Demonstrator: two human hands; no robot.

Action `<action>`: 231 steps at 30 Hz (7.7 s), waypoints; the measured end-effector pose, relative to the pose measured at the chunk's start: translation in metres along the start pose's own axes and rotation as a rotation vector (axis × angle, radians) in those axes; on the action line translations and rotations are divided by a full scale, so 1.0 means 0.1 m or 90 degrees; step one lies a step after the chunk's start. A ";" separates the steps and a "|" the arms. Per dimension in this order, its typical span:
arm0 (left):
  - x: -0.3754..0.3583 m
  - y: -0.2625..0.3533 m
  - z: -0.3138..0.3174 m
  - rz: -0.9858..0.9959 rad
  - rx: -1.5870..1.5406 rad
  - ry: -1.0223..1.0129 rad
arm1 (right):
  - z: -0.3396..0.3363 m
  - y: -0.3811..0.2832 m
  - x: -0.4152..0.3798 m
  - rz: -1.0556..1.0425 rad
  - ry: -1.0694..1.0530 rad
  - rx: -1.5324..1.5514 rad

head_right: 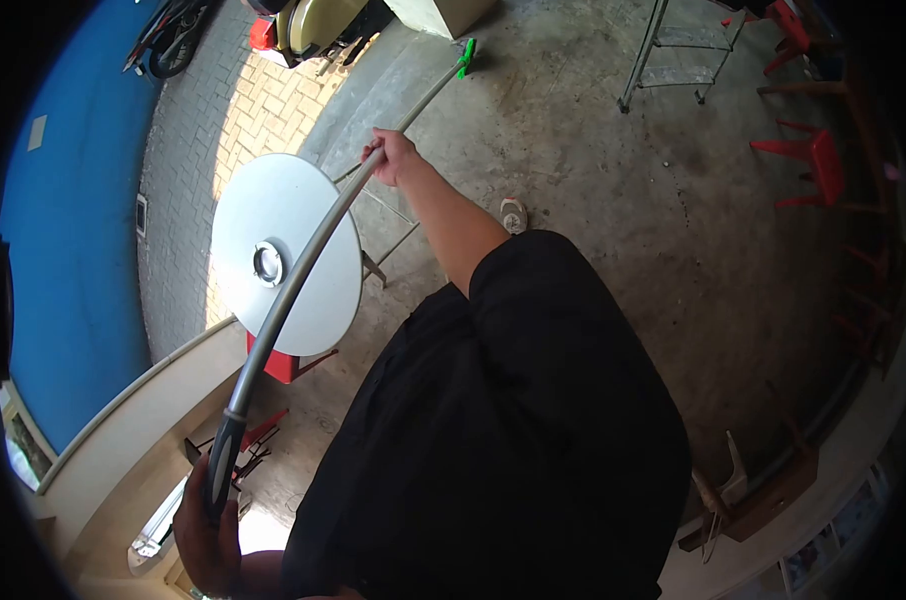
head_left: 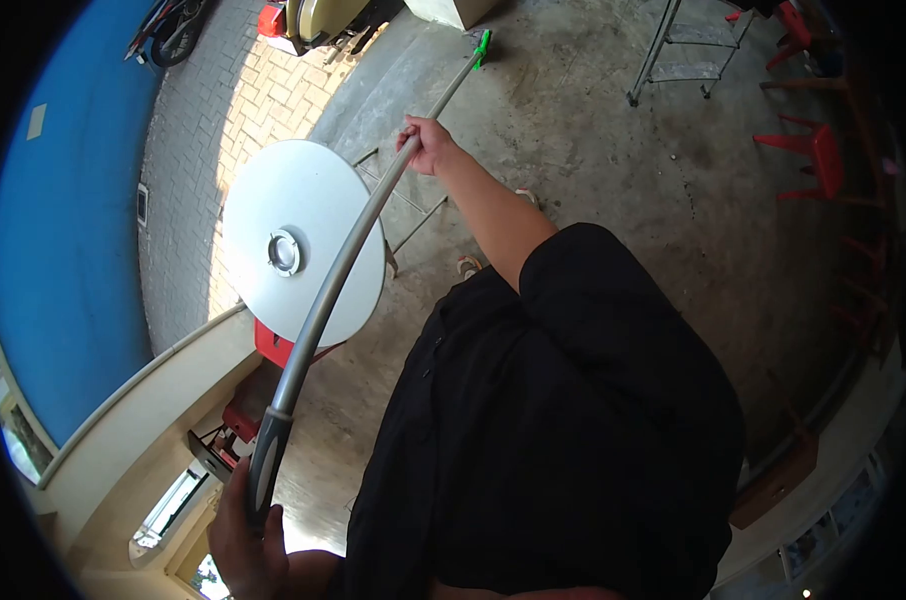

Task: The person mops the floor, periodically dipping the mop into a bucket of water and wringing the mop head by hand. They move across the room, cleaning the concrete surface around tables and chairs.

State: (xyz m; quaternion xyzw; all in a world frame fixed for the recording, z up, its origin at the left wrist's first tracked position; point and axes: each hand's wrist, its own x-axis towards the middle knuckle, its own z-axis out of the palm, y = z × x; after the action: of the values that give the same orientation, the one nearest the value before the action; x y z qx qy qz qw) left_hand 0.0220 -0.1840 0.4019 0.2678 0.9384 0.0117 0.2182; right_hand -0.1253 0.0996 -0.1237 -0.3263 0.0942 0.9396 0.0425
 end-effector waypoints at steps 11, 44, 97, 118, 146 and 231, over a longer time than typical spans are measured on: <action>0.28 -0.91 0.35 0.236 0.174 -0.060 | -1.82 0.87 -0.02 -0.020 0.264 -0.151; -1.07 -2.72 1.96 -0.024 -0.469 -0.481 | -2.37 0.21 -1.65 -0.358 0.162 -0.011; 0.24 0.68 7.49 -0.086 -0.338 -0.919 | -5.18 2.93 -4.39 -0.289 0.513 -0.177; -0.42 1.15 6.46 -0.104 -0.380 -0.927 | -5.57 2.41 -4.88 -0.294 0.557 -0.082; 0.97 1.02 9.13 -0.178 -0.158 -0.821 | -5.98 2.55 -4.49 -0.193 0.582 -0.063; 0.33 0.05 7.35 -0.349 -0.392 -0.841 | -7.66 0.66 -2.36 -0.535 -0.142 0.543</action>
State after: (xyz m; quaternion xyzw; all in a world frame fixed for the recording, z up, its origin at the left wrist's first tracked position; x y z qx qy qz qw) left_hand 0.3046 -0.2329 -0.2761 -0.0947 0.6008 0.0551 0.7918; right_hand 0.5138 -0.1259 -0.5562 -0.1891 0.3205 0.7505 0.5461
